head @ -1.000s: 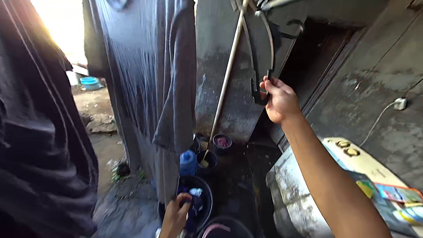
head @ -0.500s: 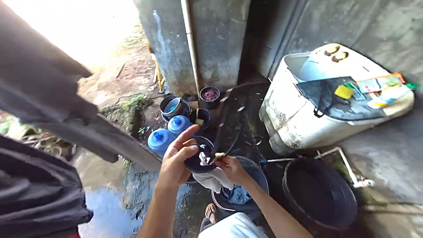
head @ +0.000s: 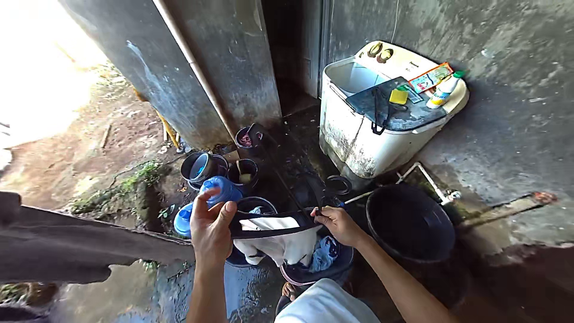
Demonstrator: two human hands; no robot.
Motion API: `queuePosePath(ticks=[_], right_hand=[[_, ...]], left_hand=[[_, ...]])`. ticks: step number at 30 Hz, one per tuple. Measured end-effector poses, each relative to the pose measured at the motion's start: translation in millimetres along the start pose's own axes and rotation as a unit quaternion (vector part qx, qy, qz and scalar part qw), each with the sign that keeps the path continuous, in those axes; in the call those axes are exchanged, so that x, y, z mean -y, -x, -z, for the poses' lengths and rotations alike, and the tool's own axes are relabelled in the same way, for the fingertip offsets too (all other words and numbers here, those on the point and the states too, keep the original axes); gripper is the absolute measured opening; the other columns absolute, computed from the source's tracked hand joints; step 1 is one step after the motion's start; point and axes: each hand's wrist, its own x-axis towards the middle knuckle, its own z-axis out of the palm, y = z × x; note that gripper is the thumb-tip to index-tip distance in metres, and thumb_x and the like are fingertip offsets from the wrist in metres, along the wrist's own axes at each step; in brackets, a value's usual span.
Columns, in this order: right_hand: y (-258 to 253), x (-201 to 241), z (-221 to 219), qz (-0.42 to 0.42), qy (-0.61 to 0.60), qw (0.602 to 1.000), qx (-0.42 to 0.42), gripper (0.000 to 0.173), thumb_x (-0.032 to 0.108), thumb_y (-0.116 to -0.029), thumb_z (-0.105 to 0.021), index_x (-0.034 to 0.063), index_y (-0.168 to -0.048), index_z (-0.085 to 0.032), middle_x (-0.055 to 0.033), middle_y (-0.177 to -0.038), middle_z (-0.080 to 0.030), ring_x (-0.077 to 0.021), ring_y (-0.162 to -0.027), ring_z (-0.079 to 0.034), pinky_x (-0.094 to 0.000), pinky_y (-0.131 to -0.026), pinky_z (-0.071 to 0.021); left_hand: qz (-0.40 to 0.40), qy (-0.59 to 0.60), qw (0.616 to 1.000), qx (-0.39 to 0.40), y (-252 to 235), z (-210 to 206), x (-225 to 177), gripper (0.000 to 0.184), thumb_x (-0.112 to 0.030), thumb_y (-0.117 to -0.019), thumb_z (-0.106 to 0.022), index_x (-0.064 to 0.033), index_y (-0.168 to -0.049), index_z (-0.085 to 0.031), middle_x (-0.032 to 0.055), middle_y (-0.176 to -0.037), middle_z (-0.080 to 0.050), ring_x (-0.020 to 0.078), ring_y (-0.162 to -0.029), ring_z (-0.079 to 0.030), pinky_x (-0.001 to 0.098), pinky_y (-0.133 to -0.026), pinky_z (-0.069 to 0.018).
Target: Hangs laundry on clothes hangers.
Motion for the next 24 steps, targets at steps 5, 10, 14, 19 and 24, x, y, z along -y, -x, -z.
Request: queuePosePath(ticks=[5,10,14,19,24], right_hand=[[4,14,19,-0.013,0.027,0.993,0.118,0.024,0.016,-0.1033,-0.059,0.0023,-0.114,-0.075,-0.0127,-0.11,-0.074,-0.0195,-0.109,-0.067,-0.0341,-0.103,-0.0492],[7,32,33,-0.161,-0.065,0.984,-0.032,0.037,0.017,-0.0878,-0.079,0.0022,-0.121,-0.074,-0.0085,-0.111,-0.072,-0.0088,-0.097,-0.069,-0.025,-0.089,-0.0576],[-4,50,27,-0.046,-0.109,0.988,-0.096,0.042,0.026,-0.0874,-0.082,0.0014,-0.12,-0.073,-0.007,-0.113,-0.073,-0.0059,-0.099,-0.068,-0.0256,-0.091,-0.0579],[-29,56,32,0.063,-0.049,0.99,-0.112,0.027,0.028,-0.1,-0.067,0.0012,-0.096,-0.07,-0.0025,-0.089,-0.064,-0.0019,-0.082,-0.059,-0.0205,-0.079,-0.0523],[-19,69,86,0.082,0.065,0.994,0.015,0.03,0.029,-0.1023,-0.063,0.0013,-0.098,-0.072,-0.0082,-0.093,-0.068,-0.0084,-0.089,-0.064,-0.025,-0.085,-0.0542]], left_hand=[[-0.028,0.04,0.991,0.122,-12,-8,-6,0.023,-0.032,-0.0977,-0.07,-0.0198,-0.117,-0.07,-0.0054,-0.094,-0.075,0.0054,-0.081,-0.072,0.0246,-0.077,-0.0613],[-0.09,-0.052,0.984,0.142,-10,-13,-9,0.009,-0.024,-0.1013,-0.065,-0.018,-0.105,-0.071,-0.0103,-0.091,-0.072,0.0015,-0.08,-0.068,0.0203,-0.075,-0.0584],[-0.098,-0.007,0.984,0.152,-5,-29,0,0.012,-0.03,-0.1016,-0.064,-0.0214,-0.106,-0.072,-0.0108,-0.093,-0.073,0.001,-0.082,-0.069,0.0203,-0.077,-0.0589],[0.029,0.057,0.977,0.202,-23,-19,-4,0.021,-0.027,-0.0886,-0.08,-0.02,-0.107,-0.072,-0.0062,-0.09,-0.075,0.004,-0.079,-0.07,0.0237,-0.075,-0.0608],[0.185,-0.041,0.952,0.24,-59,27,-1,0.028,0.0,-0.0754,-0.07,-0.0104,-0.102,-0.069,0.0027,-0.09,-0.073,0.0114,-0.081,-0.07,0.0313,-0.074,-0.0603]])
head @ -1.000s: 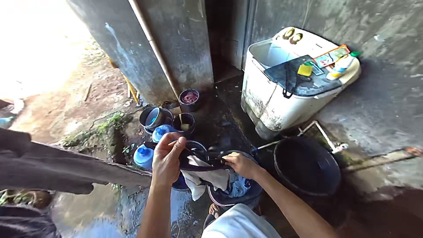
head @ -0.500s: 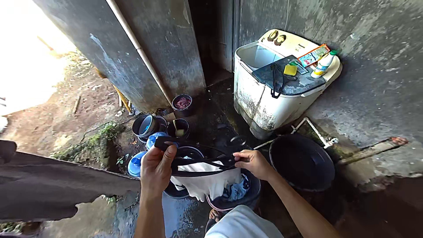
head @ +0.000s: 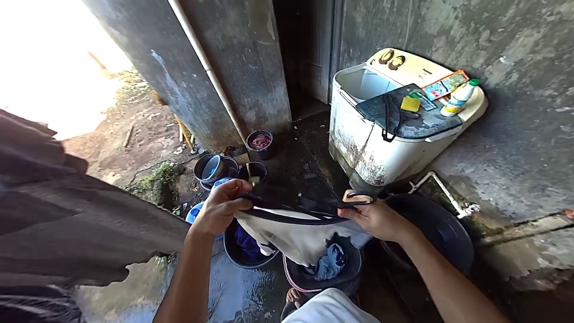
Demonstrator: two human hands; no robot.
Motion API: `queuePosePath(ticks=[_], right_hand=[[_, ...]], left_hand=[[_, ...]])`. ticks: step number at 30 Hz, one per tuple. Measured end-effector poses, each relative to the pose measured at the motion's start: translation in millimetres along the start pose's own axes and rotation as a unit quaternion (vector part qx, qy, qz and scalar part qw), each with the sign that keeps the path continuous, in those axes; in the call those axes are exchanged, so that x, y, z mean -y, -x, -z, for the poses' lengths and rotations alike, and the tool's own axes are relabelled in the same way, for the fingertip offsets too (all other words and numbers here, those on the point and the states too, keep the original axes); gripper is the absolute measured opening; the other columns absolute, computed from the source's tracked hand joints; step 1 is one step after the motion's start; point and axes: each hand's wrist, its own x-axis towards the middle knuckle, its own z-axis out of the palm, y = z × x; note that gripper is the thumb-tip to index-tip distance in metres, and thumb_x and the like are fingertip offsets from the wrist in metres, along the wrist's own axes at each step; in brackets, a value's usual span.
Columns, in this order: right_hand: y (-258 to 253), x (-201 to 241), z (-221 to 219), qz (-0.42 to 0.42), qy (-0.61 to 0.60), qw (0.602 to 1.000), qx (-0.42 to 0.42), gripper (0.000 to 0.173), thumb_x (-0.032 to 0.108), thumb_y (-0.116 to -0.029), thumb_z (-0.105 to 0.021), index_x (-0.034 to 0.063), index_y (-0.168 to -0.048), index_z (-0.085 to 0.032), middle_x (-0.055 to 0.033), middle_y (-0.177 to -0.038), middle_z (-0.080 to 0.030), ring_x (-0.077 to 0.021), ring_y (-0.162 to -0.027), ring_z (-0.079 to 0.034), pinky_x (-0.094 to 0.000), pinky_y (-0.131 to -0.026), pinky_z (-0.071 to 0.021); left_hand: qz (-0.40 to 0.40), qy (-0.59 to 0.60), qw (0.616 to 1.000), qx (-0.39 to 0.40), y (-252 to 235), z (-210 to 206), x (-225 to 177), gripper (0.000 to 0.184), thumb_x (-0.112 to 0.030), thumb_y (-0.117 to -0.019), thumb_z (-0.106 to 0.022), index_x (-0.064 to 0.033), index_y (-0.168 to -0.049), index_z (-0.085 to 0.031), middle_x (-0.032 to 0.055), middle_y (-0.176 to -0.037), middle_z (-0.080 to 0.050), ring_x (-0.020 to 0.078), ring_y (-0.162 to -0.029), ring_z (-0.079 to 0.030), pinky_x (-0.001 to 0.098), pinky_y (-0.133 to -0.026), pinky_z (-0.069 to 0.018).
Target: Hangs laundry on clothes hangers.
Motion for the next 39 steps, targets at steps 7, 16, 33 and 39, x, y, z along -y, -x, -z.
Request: queuePosePath(ticks=[7,16,33,39], right_hand=[[-8,28,-5,0.018,0.184,0.978,0.092,0.034,0.027,-0.1046,-0.057,-0.0017,-0.091,-0.071,-0.015,-0.09,-0.063,-0.0282,-0.089,-0.064,-0.0376,-0.083,-0.0562],[-1,28,16,0.054,0.084,0.994,-0.044,0.035,0.033,-0.1041,-0.06,0.0016,-0.09,-0.069,-0.0076,-0.085,-0.063,-0.0052,-0.081,-0.059,-0.017,-0.076,-0.0493],[8,49,35,0.022,0.198,0.98,-0.021,0.04,0.035,-0.1039,-0.059,0.0036,-0.082,-0.069,-0.0061,-0.083,-0.057,-0.0098,-0.076,-0.056,-0.0194,-0.07,-0.0487],[6,66,35,0.02,0.216,0.976,0.006,0.037,0.034,-0.1042,-0.058,0.0043,-0.086,-0.07,-0.0056,-0.083,-0.056,-0.0112,-0.077,-0.056,-0.0206,-0.07,-0.0492]], left_hand=[[-0.028,-0.056,0.995,0.078,-8,-12,-18,0.035,-0.011,-0.0784,-0.081,-0.0055,-0.112,-0.07,0.0033,-0.095,-0.073,0.0111,-0.087,-0.07,0.0306,-0.08,-0.0601],[-0.1,-0.201,0.962,0.154,-21,-5,-14,0.018,-0.02,-0.0881,-0.079,-0.008,-0.101,-0.078,-0.0029,-0.101,-0.075,0.0035,-0.093,-0.069,0.0249,-0.085,-0.0578],[-0.213,-0.319,0.907,0.176,-20,-23,23,0.043,-0.041,-0.1047,-0.055,-0.0046,-0.111,-0.075,0.0039,-0.111,-0.074,0.0053,-0.108,-0.067,0.0284,-0.099,-0.0532],[-0.286,-0.263,0.902,0.189,-22,-71,14,0.035,-0.033,-0.1044,-0.059,-0.0032,-0.11,-0.076,0.0048,-0.102,-0.076,0.0053,-0.099,-0.069,0.0253,-0.092,-0.0557]])
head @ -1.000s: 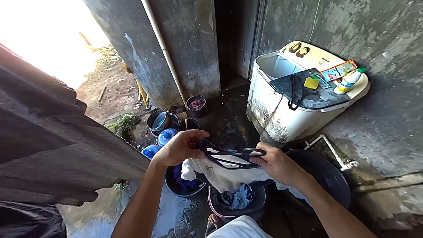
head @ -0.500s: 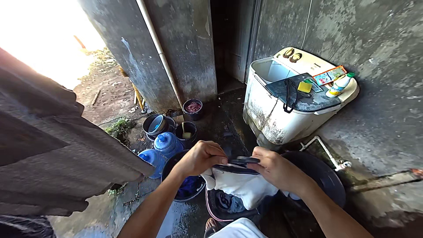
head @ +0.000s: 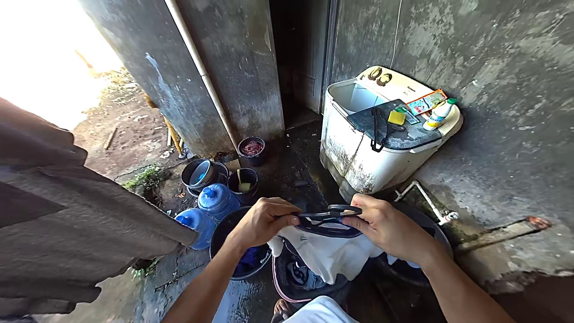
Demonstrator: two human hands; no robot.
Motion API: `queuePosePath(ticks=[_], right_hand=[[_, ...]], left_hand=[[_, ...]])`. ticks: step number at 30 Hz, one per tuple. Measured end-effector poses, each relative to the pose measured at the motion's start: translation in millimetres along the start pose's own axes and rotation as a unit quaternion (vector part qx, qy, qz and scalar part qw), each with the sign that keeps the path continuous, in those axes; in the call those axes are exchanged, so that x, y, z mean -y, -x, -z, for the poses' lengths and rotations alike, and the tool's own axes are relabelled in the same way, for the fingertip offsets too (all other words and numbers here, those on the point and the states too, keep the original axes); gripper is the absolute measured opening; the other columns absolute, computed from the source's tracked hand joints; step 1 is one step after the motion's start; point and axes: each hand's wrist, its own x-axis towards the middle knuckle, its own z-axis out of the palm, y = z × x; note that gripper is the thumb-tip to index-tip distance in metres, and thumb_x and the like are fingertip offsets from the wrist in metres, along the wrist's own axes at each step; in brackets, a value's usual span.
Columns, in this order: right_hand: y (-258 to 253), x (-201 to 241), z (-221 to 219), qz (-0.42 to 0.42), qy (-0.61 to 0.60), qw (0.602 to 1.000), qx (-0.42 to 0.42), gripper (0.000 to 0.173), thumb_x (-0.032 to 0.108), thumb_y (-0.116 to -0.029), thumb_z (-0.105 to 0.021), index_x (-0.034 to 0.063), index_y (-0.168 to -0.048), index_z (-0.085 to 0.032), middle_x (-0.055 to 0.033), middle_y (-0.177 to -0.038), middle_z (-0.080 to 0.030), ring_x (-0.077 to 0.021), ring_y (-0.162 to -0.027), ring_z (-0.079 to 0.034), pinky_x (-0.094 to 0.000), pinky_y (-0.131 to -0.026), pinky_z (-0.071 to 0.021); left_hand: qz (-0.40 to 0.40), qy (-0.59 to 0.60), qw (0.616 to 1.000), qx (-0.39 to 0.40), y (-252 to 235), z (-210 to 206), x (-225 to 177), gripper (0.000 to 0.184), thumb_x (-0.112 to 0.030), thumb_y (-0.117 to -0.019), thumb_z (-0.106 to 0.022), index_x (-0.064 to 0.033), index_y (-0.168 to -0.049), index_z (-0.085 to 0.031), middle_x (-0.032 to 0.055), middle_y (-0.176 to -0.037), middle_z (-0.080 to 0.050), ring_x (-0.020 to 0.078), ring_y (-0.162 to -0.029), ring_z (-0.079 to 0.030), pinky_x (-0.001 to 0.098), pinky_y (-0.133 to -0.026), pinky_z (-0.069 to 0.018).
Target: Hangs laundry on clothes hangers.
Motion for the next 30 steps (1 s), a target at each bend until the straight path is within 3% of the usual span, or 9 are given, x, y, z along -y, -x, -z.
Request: queuePosePath(ticks=[5,9,11,14,17,21,24,26,30], right_hand=[[8,4,9,-0.05,-0.054,0.997,-0.035,0.043,0.045,-0.1001,-0.062,0.0061,-0.114,-0.074,-0.0074,-0.102,-0.065,-0.0082,-0.089,-0.061,-0.0196,-0.08,-0.0524],[32,-24,51,-0.219,-0.065,0.972,0.061,0.07,0.059,-0.1068,-0.029,0.0073,-0.143,-0.059,-0.0119,-0.137,-0.065,-0.0208,-0.129,-0.061,-0.045,-0.111,-0.0468],[47,-43,48,-0.293,-0.161,0.942,0.036,0.065,0.051,-0.1097,-0.027,0.005,-0.118,-0.072,-0.0078,-0.112,-0.073,-0.0119,-0.111,-0.067,-0.038,-0.101,-0.0509],[66,-52,43,-0.296,-0.399,0.867,-0.048,0.034,0.032,-0.1019,-0.056,0.0176,-0.074,-0.068,0.0085,-0.066,-0.064,-0.0004,-0.059,-0.058,-0.0197,-0.059,-0.0502],[77,-49,55,-0.261,-0.416,0.867,-0.078,0.024,0.026,-0.0973,-0.065,0.0197,-0.075,-0.07,0.0098,-0.066,-0.065,0.0003,-0.059,-0.059,-0.0179,-0.059,-0.0518],[68,-54,12,-0.249,-0.333,0.909,0.041,0.06,0.047,-0.11,-0.03,0.0041,-0.137,-0.062,-0.0067,-0.135,-0.066,-0.0133,-0.128,-0.06,-0.037,-0.111,-0.0468],[71,-56,-17,-0.275,-0.436,0.853,0.082,0.06,0.061,-0.1048,-0.035,0.0135,-0.098,-0.071,0.0056,-0.093,-0.073,-0.0027,-0.09,-0.068,-0.0281,-0.084,-0.0576],[73,-57,-20,-0.245,-0.437,0.86,0.098,0.041,0.039,-0.1035,-0.055,0.0167,-0.069,-0.064,0.0108,-0.062,-0.06,0.0025,-0.058,-0.056,-0.0196,-0.055,-0.0465],[79,-57,-14,-0.181,-0.266,0.94,-0.114,0.033,0.033,-0.1005,-0.064,0.0098,-0.078,-0.068,0.0098,-0.068,-0.059,0.0061,-0.064,-0.052,-0.0157,-0.06,-0.0435]], left_hand=[[0.013,-0.133,0.989,-0.065,-1,-9,-6,0.044,-0.045,-0.1069,-0.048,-0.0079,-0.102,-0.071,0.0039,-0.084,-0.071,0.0099,-0.073,-0.066,0.0319,-0.069,-0.0555],[-0.042,-0.113,0.982,-0.145,2,16,1,0.045,-0.042,-0.1076,-0.049,-0.0034,-0.097,-0.071,0.0024,-0.082,-0.07,0.0001,-0.075,-0.063,0.0199,-0.072,-0.0546],[-0.059,-0.103,0.981,-0.155,4,29,-1,0.043,-0.041,-0.1072,-0.051,-0.0033,-0.097,-0.071,0.0011,-0.083,-0.069,-0.0023,-0.077,-0.062,0.0168,-0.073,-0.0534],[-0.079,-0.133,0.977,-0.146,10,46,-2,0.041,-0.041,-0.1066,-0.053,-0.0049,-0.098,-0.072,0.0019,-0.085,-0.07,0.0001,-0.081,-0.065,0.0186,-0.076,-0.0539],[-0.087,-0.151,0.974,-0.145,18,54,-5,0.041,-0.042,-0.1067,-0.053,-0.0059,-0.097,-0.072,0.0018,-0.085,-0.07,0.0,-0.082,-0.065,0.018,-0.078,-0.0535],[-0.119,-0.149,0.971,-0.147,15,47,-10,0.039,-0.039,-0.1067,-0.054,-0.0054,-0.096,-0.072,0.0035,-0.083,-0.069,0.0035,-0.081,-0.065,0.0203,-0.077,-0.0532],[-0.125,-0.178,0.965,-0.147,20,51,-10,0.039,-0.039,-0.1059,-0.056,-0.0055,-0.096,-0.072,0.0052,-0.081,-0.07,0.0083,-0.079,-0.066,0.0248,-0.075,-0.0539],[-0.12,-0.186,0.965,-0.14,28,55,-10,0.037,-0.038,-0.1054,-0.057,-0.0056,-0.098,-0.073,0.0053,-0.083,-0.071,0.0087,-0.082,-0.067,0.0253,-0.076,-0.0547],[-0.107,-0.177,0.968,-0.144,45,58,-11,0.035,-0.038,-0.1044,-0.06,-0.0054,-0.099,-0.072,0.0045,-0.085,-0.07,0.0063,-0.084,-0.066,0.022,-0.078,-0.0537]])
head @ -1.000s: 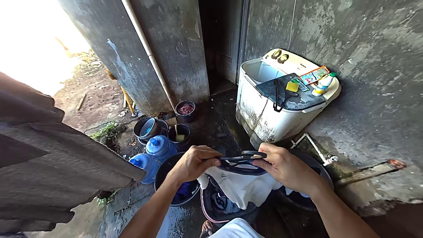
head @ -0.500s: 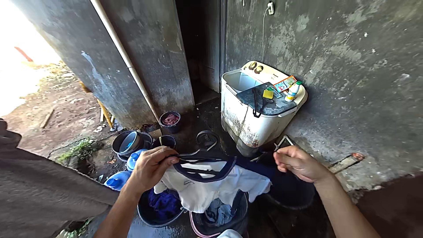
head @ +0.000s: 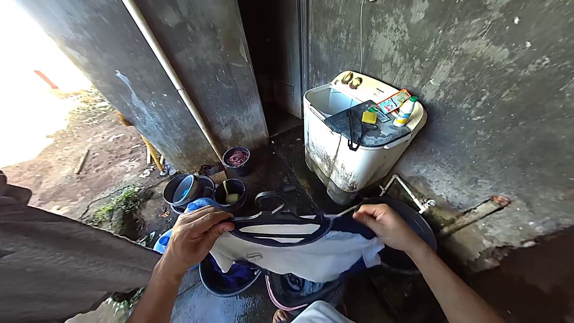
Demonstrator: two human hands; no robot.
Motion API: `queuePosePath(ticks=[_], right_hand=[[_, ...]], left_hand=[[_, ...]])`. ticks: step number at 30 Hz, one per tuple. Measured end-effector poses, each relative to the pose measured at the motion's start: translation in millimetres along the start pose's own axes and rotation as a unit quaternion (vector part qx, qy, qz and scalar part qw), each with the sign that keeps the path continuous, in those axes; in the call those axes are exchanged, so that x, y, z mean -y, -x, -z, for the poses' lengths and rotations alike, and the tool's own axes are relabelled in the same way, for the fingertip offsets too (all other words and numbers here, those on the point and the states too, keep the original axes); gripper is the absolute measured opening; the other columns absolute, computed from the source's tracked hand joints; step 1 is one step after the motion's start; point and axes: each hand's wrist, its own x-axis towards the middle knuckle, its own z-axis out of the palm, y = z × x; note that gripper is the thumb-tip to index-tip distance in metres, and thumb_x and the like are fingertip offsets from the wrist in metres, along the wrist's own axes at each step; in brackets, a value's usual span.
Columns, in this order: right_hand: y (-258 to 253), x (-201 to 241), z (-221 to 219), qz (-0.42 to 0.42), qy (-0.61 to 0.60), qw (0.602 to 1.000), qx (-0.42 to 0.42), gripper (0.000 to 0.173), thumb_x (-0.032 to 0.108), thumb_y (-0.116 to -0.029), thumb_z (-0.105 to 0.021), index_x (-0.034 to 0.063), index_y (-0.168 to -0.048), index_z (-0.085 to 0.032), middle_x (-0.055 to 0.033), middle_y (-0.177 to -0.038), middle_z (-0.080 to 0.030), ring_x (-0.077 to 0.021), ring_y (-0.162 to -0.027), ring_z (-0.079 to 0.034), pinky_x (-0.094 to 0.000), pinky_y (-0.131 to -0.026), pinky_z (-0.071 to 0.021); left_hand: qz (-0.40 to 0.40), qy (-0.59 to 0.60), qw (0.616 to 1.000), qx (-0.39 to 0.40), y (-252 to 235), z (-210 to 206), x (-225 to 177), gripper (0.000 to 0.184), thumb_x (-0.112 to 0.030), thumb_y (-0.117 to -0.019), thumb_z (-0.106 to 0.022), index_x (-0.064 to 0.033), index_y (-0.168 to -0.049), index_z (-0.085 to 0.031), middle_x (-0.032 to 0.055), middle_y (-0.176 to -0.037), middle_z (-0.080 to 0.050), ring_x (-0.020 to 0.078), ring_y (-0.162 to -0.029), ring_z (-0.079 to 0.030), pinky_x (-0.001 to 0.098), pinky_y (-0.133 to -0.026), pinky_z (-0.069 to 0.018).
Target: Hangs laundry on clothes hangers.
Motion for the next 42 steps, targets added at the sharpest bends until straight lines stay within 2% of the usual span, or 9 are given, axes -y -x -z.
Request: queuePosePath(ticks=[4,11,18,24,28,32,35,39,42], right_hand=[[-2,5,2,0.172,0.081,0.958,-0.215,0.031,0.028,-0.1053,-0.059,0.0056,-0.087,-0.069,0.0037,-0.085,-0.067,0.0032,-0.085,-0.061,-0.0145,-0.078,-0.0515],[-13,25,6,0.102,0.038,0.992,-0.061,0.05,0.045,-0.108,-0.047,0.002,-0.123,-0.068,-0.0024,-0.114,-0.073,-0.0048,-0.107,-0.068,-0.0271,-0.094,-0.0575],[-7,-1,-8,0.092,-0.144,0.977,-0.126,0.015,0.008,-0.0924,-0.074,0.0059,-0.106,-0.069,0.0018,-0.094,-0.074,-0.0076,-0.085,-0.07,-0.0273,-0.08,-0.0607],[-11,20,11,0.14,0.147,0.976,-0.078,0.021,0.03,-0.0917,-0.078,0.0092,-0.098,-0.078,-0.0024,-0.101,-0.072,-0.0048,-0.098,-0.067,-0.0224,-0.09,-0.0566],[-18,54,19,0.116,0.401,0.908,0.023,0.024,0.042,-0.0929,-0.069,0.0226,-0.099,-0.082,0.0006,-0.101,-0.071,-0.0193,-0.098,-0.064,-0.0454,-0.09,-0.0478],[-41,103,12,-0.006,0.358,0.917,0.178,0.076,0.059,-0.084,-0.075,0.0108,-0.141,-0.062,-0.0103,-0.14,-0.062,-0.0293,-0.129,-0.057,-0.0561,-0.107,-0.0444],[-76,116,-14,-0.017,0.17,0.95,0.262,0.058,0.051,-0.0982,-0.062,0.0109,-0.141,-0.062,-0.0018,-0.104,-0.073,-0.0059,-0.088,-0.067,-0.0285,-0.08,-0.0575],[-112,130,-24,-0.111,-0.024,0.969,0.22,0.028,0.021,-0.1074,-0.052,0.0068,-0.125,-0.069,0.001,-0.073,-0.06,-0.0041,-0.056,-0.051,-0.0195,-0.052,-0.0448],[-124,155,-12,-0.127,-0.178,0.962,0.165,0.018,0.011,-0.1059,-0.051,0.0052,-0.114,-0.066,0.0007,-0.074,-0.059,-0.0035,-0.054,-0.049,-0.0178,-0.048,-0.0439]], left_hand=[[0.008,-0.018,0.999,-0.041,9,-8,-4,0.035,-0.037,-0.1051,-0.059,-0.0052,-0.101,-0.071,0.0052,-0.089,-0.071,0.0056,-0.088,-0.067,0.0206,-0.082,-0.0536],[0.018,-0.018,0.991,-0.13,-2,-29,-7,0.035,-0.034,-0.1054,-0.059,-0.0015,-0.1,-0.071,0.006,-0.084,-0.069,0.0028,-0.084,-0.064,0.0172,-0.078,-0.0517],[0.22,0.174,0.947,0.157,-2,-20,2,0.039,-0.04,-0.0902,-0.075,-0.0143,-0.119,-0.075,-0.0053,-0.107,-0.075,0.0017,-0.097,-0.07,0.024,-0.088,-0.0592],[0.132,0.143,0.971,0.14,-6,-34,2,0.027,-0.036,-0.0989,-0.065,-0.0139,-0.108,-0.077,-0.0056,-0.101,-0.073,-0.0025,-0.096,-0.066,0.0171,-0.088,-0.0542],[0.112,0.11,0.978,0.136,-23,-35,1,0.029,-0.035,-0.1006,-0.063,-0.0114,-0.11,-0.077,-0.003,-0.101,-0.073,-0.0016,-0.097,-0.066,0.0173,-0.089,-0.0534],[0.09,0.107,0.975,0.173,-48,-41,0,0.029,-0.032,-0.1015,-0.061,-0.0091,-0.111,-0.077,-0.0011,-0.101,-0.073,0.0001,-0.097,-0.066,0.0197,-0.089,-0.0533],[0.051,0.064,0.978,0.191,-74,-52,1,0.025,-0.03,-0.1008,-0.061,-0.0136,-0.11,-0.078,-0.004,-0.099,-0.074,0.0041,-0.098,-0.067,0.0274,-0.09,-0.055],[0.064,-0.091,0.993,-0.027,-86,-55,13,0.027,-0.028,-0.0975,-0.068,-0.0141,-0.12,-0.075,0.0089,-0.122,-0.068,0.0313,-0.123,-0.057,0.0585,-0.105,-0.0406],[0.178,-0.067,0.955,-0.227,-43,-58,26,0.036,-0.027,-0.1,-0.067,-0.0053,-0.129,-0.067,0.0141,-0.13,-0.063,0.0245,-0.124,-0.059,0.0451,-0.104,-0.0493]])
